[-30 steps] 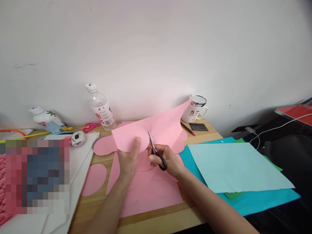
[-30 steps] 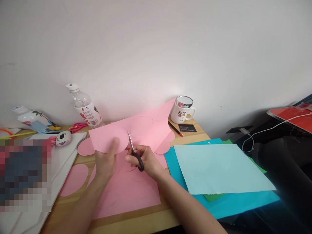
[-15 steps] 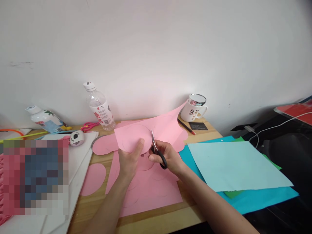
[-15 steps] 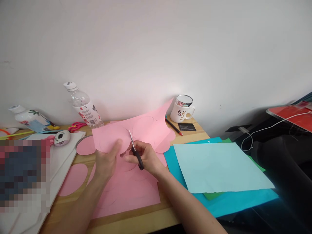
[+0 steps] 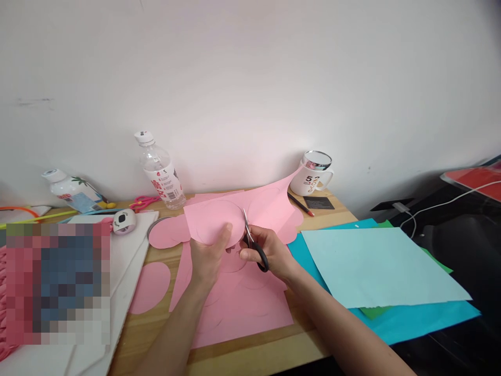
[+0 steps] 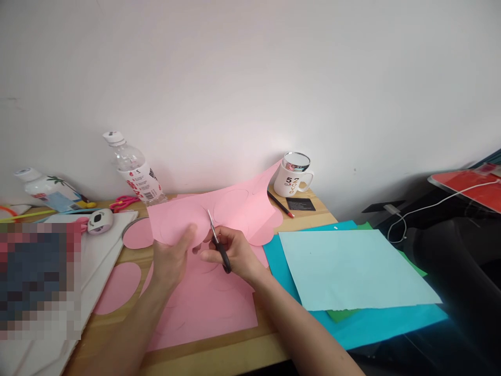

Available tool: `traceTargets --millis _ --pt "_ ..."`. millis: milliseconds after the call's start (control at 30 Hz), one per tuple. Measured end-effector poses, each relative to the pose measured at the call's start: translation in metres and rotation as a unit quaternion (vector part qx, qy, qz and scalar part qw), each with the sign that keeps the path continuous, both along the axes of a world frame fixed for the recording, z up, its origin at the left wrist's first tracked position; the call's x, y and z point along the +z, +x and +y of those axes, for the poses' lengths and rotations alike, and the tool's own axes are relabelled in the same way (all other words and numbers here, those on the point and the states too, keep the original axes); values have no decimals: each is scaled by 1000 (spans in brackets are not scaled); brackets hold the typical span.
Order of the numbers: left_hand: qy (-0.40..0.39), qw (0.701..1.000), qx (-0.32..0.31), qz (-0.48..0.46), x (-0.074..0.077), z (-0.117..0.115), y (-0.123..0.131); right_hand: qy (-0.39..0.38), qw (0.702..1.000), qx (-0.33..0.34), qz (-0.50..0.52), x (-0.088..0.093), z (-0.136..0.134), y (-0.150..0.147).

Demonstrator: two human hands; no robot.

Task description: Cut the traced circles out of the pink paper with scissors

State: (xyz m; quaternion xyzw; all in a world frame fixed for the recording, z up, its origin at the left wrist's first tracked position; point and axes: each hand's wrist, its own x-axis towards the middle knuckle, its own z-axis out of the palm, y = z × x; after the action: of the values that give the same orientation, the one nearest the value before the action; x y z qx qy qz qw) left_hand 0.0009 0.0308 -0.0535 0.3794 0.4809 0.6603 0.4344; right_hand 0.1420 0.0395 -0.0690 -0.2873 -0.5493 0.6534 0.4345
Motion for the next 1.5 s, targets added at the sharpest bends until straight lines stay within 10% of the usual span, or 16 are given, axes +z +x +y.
traceTargets --millis 1500 --pt "15 997 -63 30 -3 0 -3 1 1000 -9 2 4 -2 -1"
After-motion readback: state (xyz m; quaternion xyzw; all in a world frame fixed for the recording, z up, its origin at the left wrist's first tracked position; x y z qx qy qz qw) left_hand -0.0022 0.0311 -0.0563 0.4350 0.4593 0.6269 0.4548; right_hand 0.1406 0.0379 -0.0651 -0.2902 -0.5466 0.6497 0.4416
